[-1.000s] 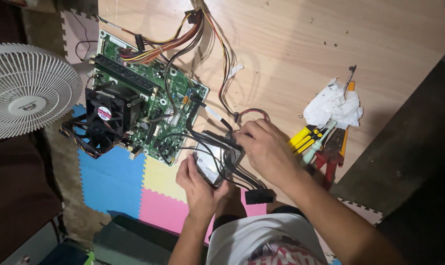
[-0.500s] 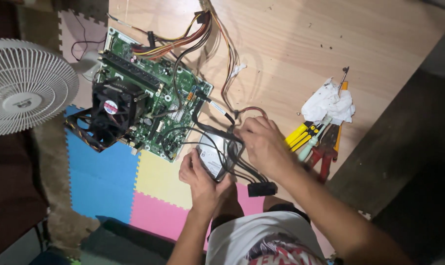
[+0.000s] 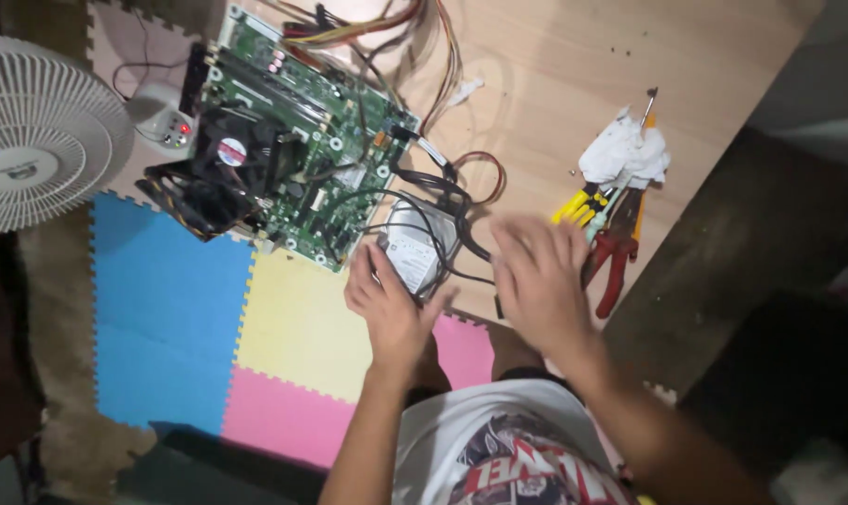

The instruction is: Connecting hardware components including a motherboard, hard drive, and power supply unit.

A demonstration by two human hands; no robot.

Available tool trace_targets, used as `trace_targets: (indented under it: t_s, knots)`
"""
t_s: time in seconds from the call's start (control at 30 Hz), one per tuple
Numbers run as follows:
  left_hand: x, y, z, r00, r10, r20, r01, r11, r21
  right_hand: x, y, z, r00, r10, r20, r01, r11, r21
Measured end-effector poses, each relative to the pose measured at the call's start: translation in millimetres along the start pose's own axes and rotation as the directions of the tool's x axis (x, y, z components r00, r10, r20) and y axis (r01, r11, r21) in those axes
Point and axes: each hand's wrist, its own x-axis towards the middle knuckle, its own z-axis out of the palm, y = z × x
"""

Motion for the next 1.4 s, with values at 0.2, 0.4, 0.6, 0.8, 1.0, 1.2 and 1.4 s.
trace_targets:
  t_s: [0.2, 0.4, 0.6, 0.8, 1.0, 1.2, 1.4]
  knots:
    - [10.3, -7.4, -26.3, 0.992, 0.092, -0.081, -0.103, 0.983, -0.149, -28.1, -24.2, 37.1, 0.983, 0.171, -0.063, -0.170, 0.985, 0.026]
    - [103.5, 4.3, -72.0, 0.911, 0.379, -0.165, -0.410, 0.881, -0.236, -33.6, -31.1, 43.4, 0.936, 0.333, -0.113, -0.334, 0.943, 0.010]
    - [148.3, -6.0, -88.5, 0.857, 0.475, 0.201, -0.419, 0.869, -0.264, -21.7, -39.2, 23.3, 0.880, 0.445, -0.166, -0.415, 0.891, 0.185]
    - [140.8, -25.3, -79.9, 0.867, 0.498, 0.015, -0.473, 0.833, -0.286, -11.7, -38.7, 25.6, 0.665, 0.736, 0.126, -0.680, 0.527, 0.509]
    - [102.7, -32.4, -51.8, 0.656, 0.673, -0.341, -0.728, 0.684, -0.052, -26.5, -12.7, 40.1, 0.708, 0.675, 0.210, -0.543, 0.328, 0.773]
    - [31.7, 5.3, -42.2, 0.870, 0.409, 0.277, -0.320, 0.894, -0.314, -25.8, -13.9, 30.7, 0.709, 0.672, 0.214, -0.555, 0.344, 0.757]
    - [23.7, 15.0, -36.3, 0.897, 0.258, 0.359, 0.060, 0.734, -0.677, -42.1, 0.8, 27.9, 0.766, 0.589, 0.257, -0.525, 0.345, 0.778]
